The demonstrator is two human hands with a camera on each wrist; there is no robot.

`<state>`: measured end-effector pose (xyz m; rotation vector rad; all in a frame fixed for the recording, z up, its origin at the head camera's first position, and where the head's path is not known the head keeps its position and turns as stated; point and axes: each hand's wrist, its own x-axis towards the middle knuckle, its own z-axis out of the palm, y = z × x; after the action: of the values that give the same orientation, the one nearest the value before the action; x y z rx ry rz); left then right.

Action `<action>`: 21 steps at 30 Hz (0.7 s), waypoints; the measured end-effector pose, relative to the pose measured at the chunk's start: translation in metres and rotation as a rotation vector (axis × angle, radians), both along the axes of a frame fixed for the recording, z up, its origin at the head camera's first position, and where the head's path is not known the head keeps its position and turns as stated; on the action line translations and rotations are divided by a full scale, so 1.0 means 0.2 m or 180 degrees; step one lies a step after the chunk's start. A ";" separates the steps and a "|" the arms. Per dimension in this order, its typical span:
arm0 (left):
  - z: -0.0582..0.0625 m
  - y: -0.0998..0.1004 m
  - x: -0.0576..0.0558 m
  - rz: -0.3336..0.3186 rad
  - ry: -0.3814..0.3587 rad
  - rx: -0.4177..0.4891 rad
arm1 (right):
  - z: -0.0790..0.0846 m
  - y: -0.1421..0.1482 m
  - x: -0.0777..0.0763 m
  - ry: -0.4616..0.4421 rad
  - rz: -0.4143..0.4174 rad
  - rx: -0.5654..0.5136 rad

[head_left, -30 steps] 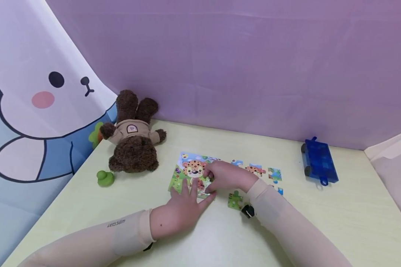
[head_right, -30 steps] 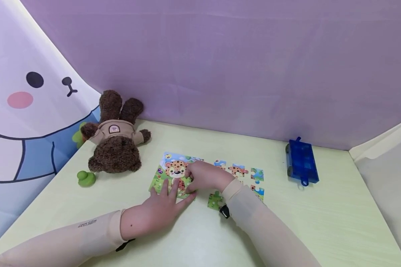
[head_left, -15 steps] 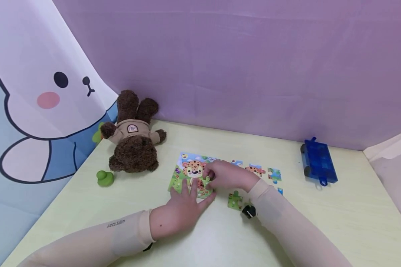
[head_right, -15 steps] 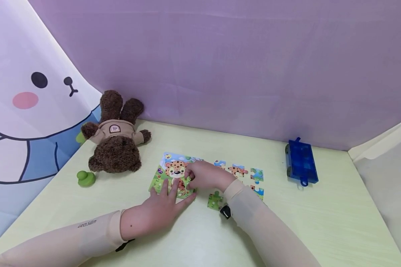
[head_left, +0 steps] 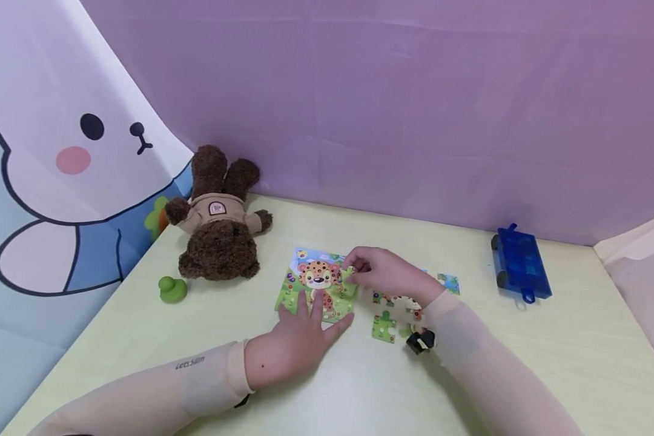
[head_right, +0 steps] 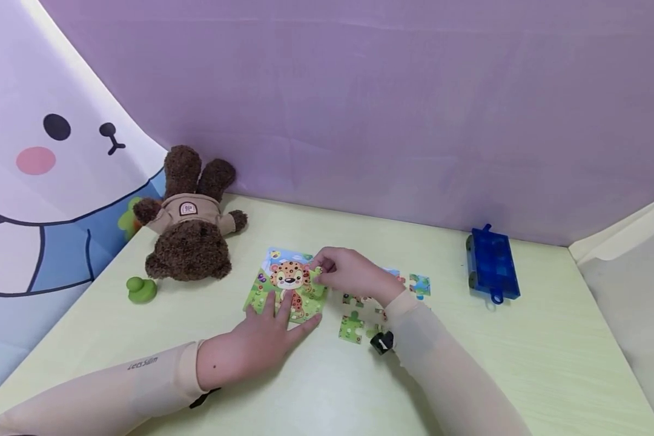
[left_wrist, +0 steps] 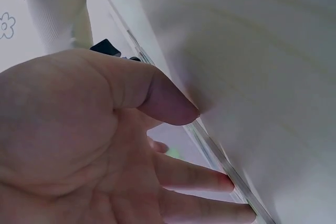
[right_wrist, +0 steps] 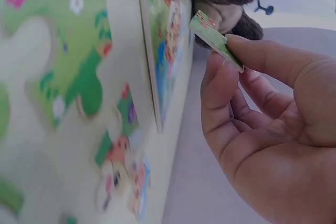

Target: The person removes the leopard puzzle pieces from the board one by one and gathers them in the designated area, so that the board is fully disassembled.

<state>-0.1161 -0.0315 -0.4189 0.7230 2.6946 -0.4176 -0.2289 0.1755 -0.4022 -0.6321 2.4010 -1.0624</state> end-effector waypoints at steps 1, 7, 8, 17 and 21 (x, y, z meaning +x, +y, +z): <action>0.00 0.00 0.00 -0.0005 0.0001 -0.0001 | 0.01 0.02 0.00 0.0007 -0.0024 -0.0035; 0.01 -0.01 0.00 -0.0010 -0.0037 0.0061 | 0.06 0.16 0.03 0.0022 -0.0165 -0.0173; 0.01 -0.01 0.00 -0.0005 -0.0046 0.0086 | 0.07 0.18 0.03 0.0018 -0.0206 -0.0165; 0.02 -0.02 0.00 -0.0010 -0.0058 0.0251 | 0.07 0.37 0.08 -0.0124 -0.0452 -0.0107; 0.02 -0.01 0.00 -0.0034 -0.0037 0.0199 | 0.07 0.46 0.11 -0.0143 -0.0465 -0.0079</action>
<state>-0.1162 -0.0343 -0.4151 0.7551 2.7047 -0.3322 -0.2073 0.2674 -0.3883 -0.4414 2.4289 -1.1547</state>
